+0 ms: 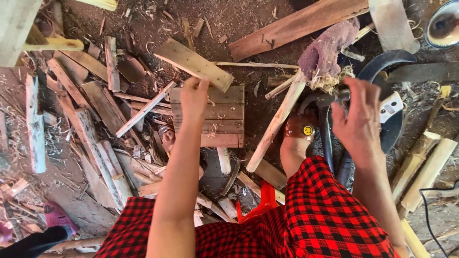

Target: The person uses a hammer to drive nails into a small wooden plank, securing it to a base. They then pick up additional planks and align them to form a small wooden panel, tapping them into place.

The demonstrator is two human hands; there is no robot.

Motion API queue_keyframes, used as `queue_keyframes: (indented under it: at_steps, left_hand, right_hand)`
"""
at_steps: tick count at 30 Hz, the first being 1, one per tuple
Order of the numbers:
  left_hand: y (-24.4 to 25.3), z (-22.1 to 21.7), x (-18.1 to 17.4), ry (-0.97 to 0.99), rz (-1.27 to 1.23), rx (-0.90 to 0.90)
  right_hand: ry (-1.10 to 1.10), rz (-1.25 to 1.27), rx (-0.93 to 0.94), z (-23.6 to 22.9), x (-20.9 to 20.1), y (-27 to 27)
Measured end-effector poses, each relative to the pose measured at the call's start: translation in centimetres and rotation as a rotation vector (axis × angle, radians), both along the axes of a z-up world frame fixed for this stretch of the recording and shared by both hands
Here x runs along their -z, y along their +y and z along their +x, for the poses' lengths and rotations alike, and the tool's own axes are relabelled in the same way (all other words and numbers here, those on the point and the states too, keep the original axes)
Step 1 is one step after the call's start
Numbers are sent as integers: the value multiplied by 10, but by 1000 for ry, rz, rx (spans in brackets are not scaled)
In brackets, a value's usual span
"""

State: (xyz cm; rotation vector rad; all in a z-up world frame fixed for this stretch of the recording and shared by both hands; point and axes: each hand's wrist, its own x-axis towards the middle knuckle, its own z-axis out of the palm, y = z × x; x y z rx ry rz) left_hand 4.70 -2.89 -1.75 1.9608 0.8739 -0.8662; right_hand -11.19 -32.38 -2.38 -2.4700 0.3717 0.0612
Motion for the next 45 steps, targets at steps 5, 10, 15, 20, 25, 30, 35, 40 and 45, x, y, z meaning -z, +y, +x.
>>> queue_keyframes:
  at_steps: [5, 10, 15, 20, 25, 30, 35, 40, 45]
  left_hand:
    - [29, 12, 31, -222, 208, 10]
    - [47, 13, 71, -619, 415, 299]
    - [65, 10, 97, -366, 690, 765]
    - [89, 0, 116, -384, 620, 1018]
    - [32, 15, 26, -257, 155, 1073]
    - [66, 5, 57, -146, 239, 1382]
    - [90, -21, -11, -192, 238, 1636]
    - [123, -42, -96, -471, 269, 1473]
    - [146, -46, -147, -492, 247, 1062]
  right_hand:
    - [144, 37, -156, -6, 1, 12]
    - [263, 148, -144, -7, 3, 24]
    - [204, 84, -151, -29, 36, 31]
    - [-123, -765, -578, -79, 84, 101]
    - [-210, 36, -288, -89, 178, 101]
    - [-197, 124, -233, -62, 143, 92]
    - [-259, 138, -134, -54, 130, 97]
    - [-308, 137, -115, -51, 131, 98]
    - [-251, 76, -99, -54, 127, 103]
